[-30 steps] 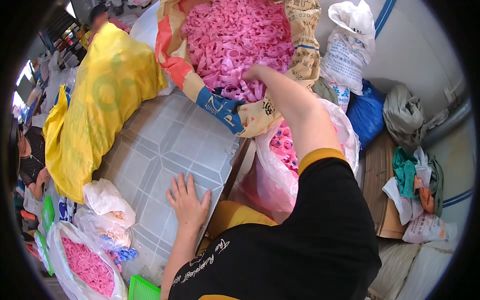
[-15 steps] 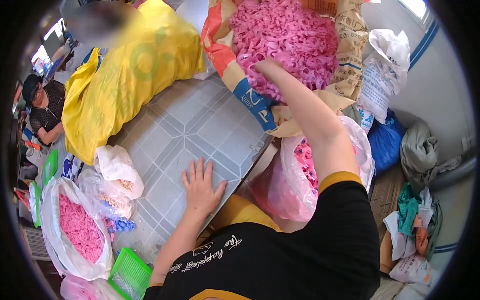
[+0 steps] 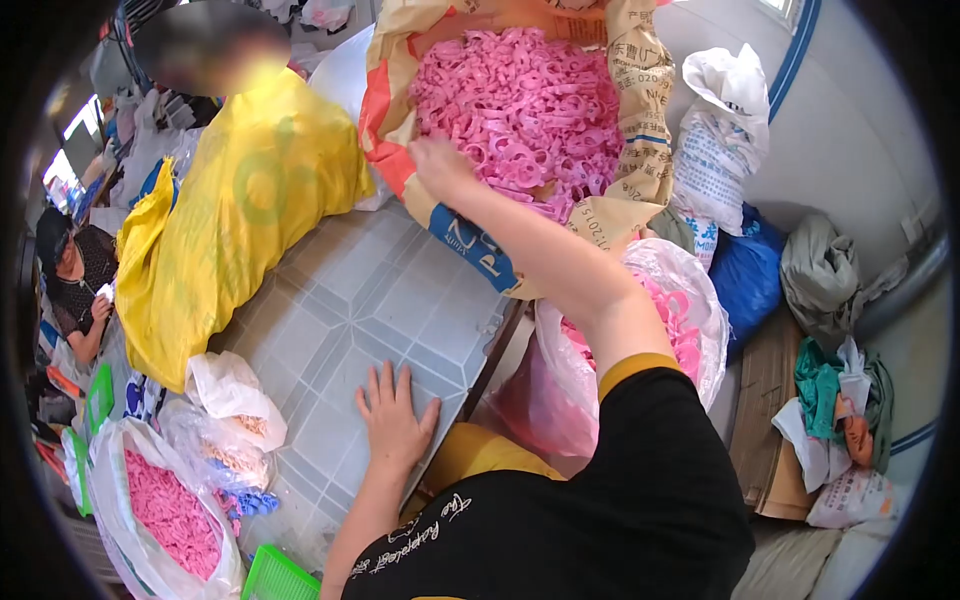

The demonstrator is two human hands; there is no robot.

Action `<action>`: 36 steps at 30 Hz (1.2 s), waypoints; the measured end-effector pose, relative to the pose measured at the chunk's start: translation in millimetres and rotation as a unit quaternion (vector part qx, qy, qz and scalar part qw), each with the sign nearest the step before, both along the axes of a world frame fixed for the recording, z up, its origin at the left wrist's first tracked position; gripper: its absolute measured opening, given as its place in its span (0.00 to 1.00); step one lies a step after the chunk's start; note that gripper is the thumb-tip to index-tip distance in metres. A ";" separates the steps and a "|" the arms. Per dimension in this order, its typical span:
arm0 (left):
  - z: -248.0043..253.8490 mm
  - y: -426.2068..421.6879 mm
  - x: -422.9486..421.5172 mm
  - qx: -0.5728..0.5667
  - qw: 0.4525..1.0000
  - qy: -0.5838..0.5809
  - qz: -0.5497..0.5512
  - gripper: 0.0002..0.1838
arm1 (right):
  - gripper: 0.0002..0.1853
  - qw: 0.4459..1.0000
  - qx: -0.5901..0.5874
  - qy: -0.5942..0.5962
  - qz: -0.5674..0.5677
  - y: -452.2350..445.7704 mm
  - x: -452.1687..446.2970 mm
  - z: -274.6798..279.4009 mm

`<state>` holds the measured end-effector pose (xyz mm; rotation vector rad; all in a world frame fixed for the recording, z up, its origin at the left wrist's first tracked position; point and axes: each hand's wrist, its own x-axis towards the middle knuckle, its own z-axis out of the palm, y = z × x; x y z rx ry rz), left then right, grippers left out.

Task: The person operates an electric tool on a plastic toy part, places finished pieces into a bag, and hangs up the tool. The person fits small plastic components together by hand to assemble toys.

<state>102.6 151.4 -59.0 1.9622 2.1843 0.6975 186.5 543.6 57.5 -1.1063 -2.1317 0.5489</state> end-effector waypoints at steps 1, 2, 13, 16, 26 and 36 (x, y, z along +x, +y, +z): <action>0.3 -1.0 1.2 -0.002 1.000 0.002 0.001 0.38 | 0.32 0.995 -0.035 0.071 0.055 5.4 -16.3 -14.5; 0.1 -1.4 2.6 -0.007 1.000 0.009 0.008 0.38 | 0.36 0.982 -0.105 0.133 0.079 -8.6 -27.8 -16.5; 27.6 24.1 11.5 -0.089 0.994 0.041 -0.057 0.34 | 0.46 0.907 -0.382 -0.130 0.116 -3.5 -14.3 65.4; 31.9 64.3 19.3 0.021 0.987 0.029 -0.155 0.29 | 0.44 0.925 -0.304 -0.107 0.201 10.6 32.8 93.4; 160.4 200.3 -20.8 0.120 0.944 -0.185 -0.244 0.09 | 0.26 0.908 -0.172 0.009 -0.381 237.6 206.6 49.5; 216.8 582.8 8.5 0.027 0.999 -0.017 -0.031 0.33 | 0.50 0.894 -0.122 -0.019 -0.430 284.6 194.9 69.5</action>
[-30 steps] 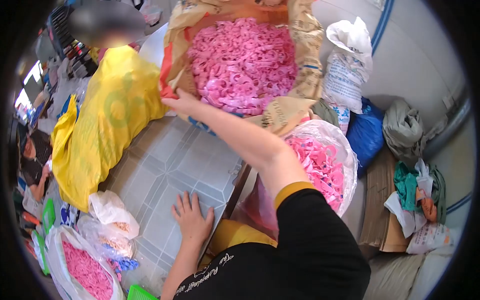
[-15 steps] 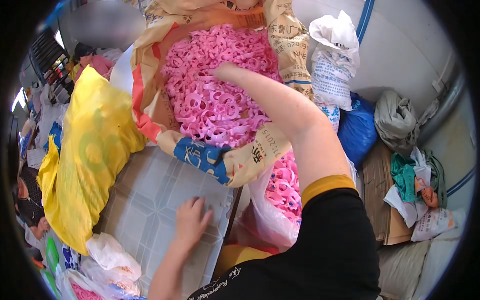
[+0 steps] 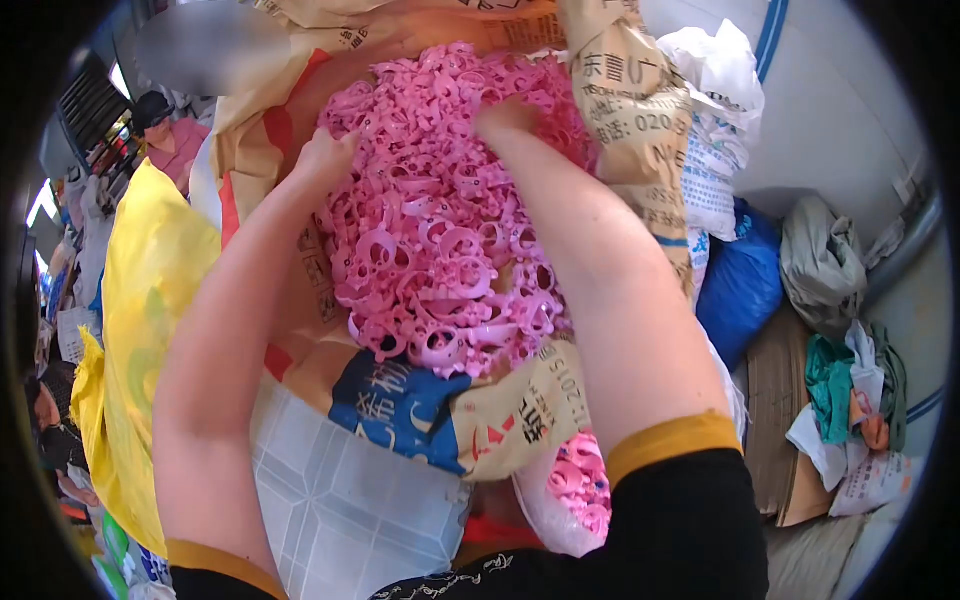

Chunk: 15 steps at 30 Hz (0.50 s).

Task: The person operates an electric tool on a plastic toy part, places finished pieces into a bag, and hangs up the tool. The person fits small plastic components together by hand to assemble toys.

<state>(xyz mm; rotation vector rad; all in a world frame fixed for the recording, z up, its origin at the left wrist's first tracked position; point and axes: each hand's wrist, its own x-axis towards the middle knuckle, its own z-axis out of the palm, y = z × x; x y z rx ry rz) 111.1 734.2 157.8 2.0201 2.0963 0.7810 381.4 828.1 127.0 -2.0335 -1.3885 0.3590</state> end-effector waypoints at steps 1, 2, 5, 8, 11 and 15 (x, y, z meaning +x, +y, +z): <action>-10.9 24.1 -13.2 -0.006 1.000 0.016 0.001 0.34 | 0.53 1.000 0.010 0.017 -0.010 27.9 16.2 -8.8; -21.6 48.2 -26.2 -0.013 0.999 0.033 0.001 0.35 | 0.57 0.999 0.021 0.035 -0.021 62.3 35.8 -22.8; -100.1 114.1 -70.6 -0.024 0.996 -0.088 0.001 0.38 | 0.59 0.999 0.019 -0.036 -0.004 65.1 61.2 -44.1; -108.3 98.0 -72.7 -0.215 0.925 -0.312 0.010 0.40 | 0.61 0.987 -0.063 -0.069 0.128 86.2 78.2 -84.6; -124.8 92.0 -53.0 -0.070 0.972 -0.222 0.034 0.45 | 0.62 0.965 -0.133 0.047 0.221 47.4 52.0 -71.8; -84.1 53.1 -35.8 -0.140 0.981 -0.080 -0.107 0.49 | 0.62 0.940 -0.170 0.153 0.253 -18.4 25.9 -53.4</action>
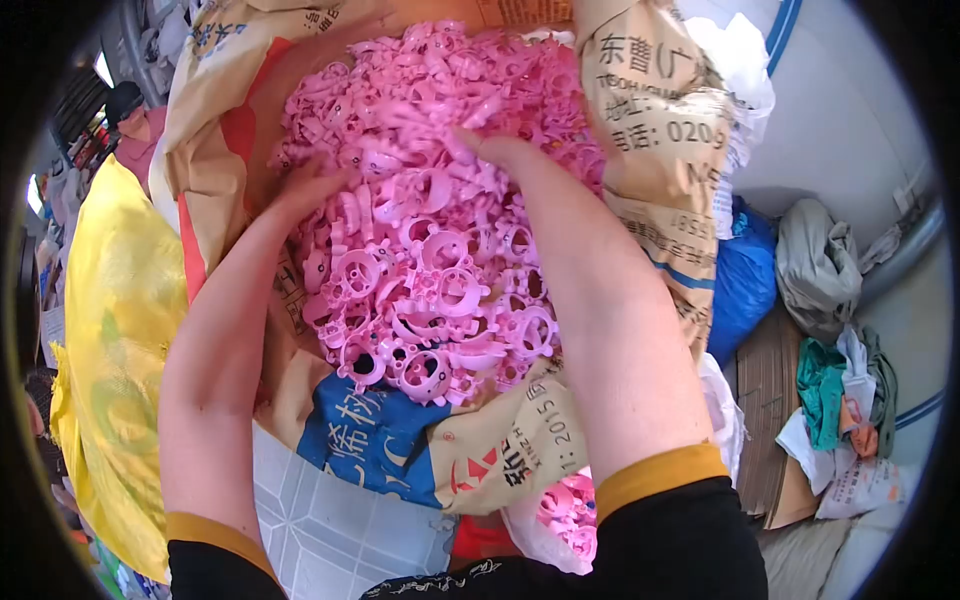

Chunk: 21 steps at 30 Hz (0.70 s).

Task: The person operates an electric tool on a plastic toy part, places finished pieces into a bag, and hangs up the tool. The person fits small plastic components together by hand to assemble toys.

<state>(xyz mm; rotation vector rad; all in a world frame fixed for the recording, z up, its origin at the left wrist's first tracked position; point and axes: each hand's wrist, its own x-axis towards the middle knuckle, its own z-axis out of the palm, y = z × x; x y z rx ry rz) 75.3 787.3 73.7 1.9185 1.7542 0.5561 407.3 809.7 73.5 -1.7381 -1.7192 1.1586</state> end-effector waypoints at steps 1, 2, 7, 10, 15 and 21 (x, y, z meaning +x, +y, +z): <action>-4.3 -3.6 6.8 0.012 1.000 -0.015 -0.003 0.50 | 0.62 1.000 -0.006 0.017 -0.012 -16.5 -7.7 3.5; -16.2 -5.6 14.4 0.022 0.999 -0.028 -0.003 0.52 | 0.62 0.999 -0.038 -0.019 -0.002 -28.4 -14.2 11.9; 1.0 -50.8 38.2 0.020 0.996 -0.035 -0.077 0.51 | 0.65 0.952 -0.240 -0.159 0.105 -46.8 -28.8 70.0; 48.9 -97.2 50.6 0.005 0.977 -0.054 -0.206 0.43 | 0.52 0.876 -0.333 -0.251 0.240 -87.3 -61.4 134.0; 45.8 -40.6 5.6 0.228 0.973 -0.032 0.029 0.20 | 0.36 0.890 -0.306 -0.282 0.186 -47.0 -34.5 142.8; -23.8 48.6 -44.3 0.045 0.959 -0.196 0.201 0.24 | 0.32 0.910 0.083 -0.343 -0.218 59.3 51.8 11.0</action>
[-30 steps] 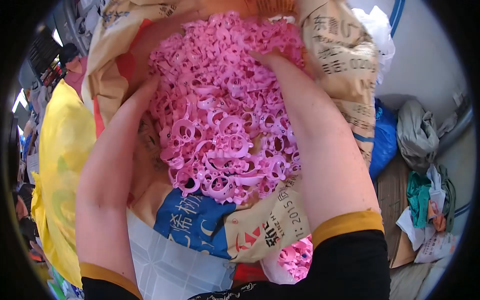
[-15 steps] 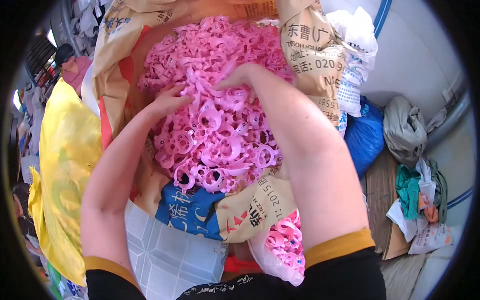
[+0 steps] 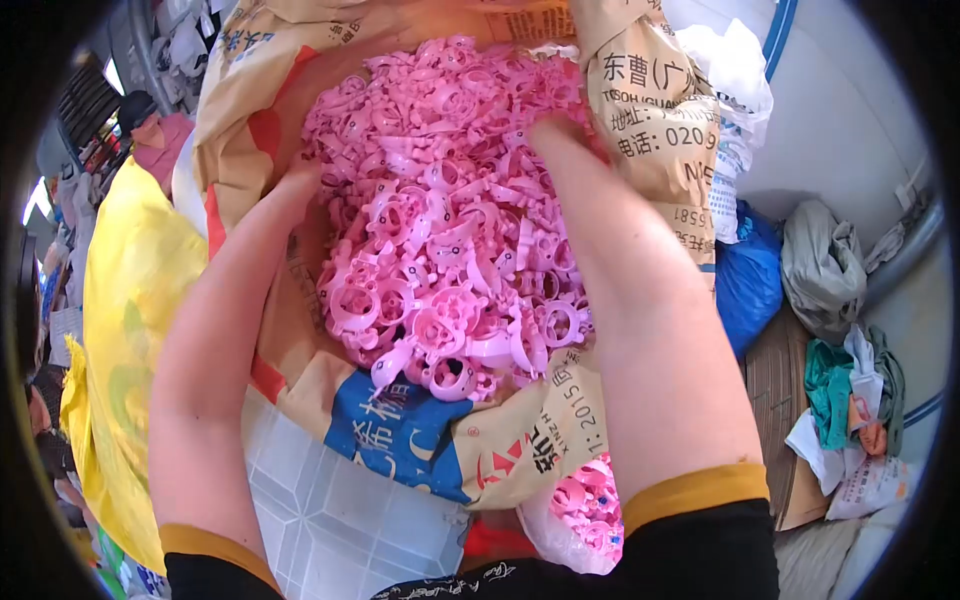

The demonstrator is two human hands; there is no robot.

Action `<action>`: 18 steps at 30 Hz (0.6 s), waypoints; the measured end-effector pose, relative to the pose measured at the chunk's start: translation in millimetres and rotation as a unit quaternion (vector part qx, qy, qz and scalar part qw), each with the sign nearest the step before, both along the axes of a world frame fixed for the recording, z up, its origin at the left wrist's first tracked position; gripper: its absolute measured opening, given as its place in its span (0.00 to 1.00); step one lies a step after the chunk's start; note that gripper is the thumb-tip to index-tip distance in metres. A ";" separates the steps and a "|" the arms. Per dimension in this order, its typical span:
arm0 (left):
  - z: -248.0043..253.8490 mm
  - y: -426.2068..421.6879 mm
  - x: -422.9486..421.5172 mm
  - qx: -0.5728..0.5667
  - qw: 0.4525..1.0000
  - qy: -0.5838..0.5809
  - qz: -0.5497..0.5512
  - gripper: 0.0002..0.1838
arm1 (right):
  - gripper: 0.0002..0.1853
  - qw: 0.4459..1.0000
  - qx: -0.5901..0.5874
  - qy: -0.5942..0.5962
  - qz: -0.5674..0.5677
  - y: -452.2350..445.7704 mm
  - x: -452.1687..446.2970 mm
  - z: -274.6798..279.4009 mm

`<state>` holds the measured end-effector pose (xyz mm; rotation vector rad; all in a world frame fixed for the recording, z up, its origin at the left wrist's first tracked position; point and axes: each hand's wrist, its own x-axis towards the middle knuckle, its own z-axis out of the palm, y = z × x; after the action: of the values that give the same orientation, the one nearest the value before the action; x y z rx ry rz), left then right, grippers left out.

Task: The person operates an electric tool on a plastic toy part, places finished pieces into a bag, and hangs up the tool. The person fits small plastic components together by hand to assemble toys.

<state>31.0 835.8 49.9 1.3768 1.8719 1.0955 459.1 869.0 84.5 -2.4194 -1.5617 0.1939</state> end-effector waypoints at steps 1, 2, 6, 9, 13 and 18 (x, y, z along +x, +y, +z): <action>-7.4 8.2 -3.6 -0.018 1.000 -0.025 -0.002 0.24 | 0.36 0.998 0.024 -0.028 -0.048 9.8 12.8 -32.4; -13.2 12.0 -7.6 -0.038 0.998 -0.051 -0.009 0.25 | 0.40 0.996 0.032 -0.010 -0.077 11.8 19.9 -54.8; -23.4 3.8 3.0 -0.117 0.983 -0.125 -0.058 0.43 | 0.48 0.976 -0.077 0.182 0.093 -21.6 6.4 -74.5; -31.7 -11.3 39.8 -0.091 0.986 -0.076 -0.120 0.48 | 0.45 0.933 -0.147 0.301 0.134 -34.8 -34.2 -78.9; -10.0 -57.1 68.3 -0.125 0.952 -0.151 -0.233 0.47 | 0.39 0.920 -0.117 0.330 0.179 -77.3 -64.5 -49.3; 18.8 -92.6 80.3 -0.273 0.842 -0.293 -0.361 0.32 | 0.34 0.981 -0.040 0.182 0.052 -108.3 -99.7 -46.2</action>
<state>111.3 743.2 68.7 1.0746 0.9514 0.4460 359.5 760.7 38.4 -2.1997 -1.5321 0.6899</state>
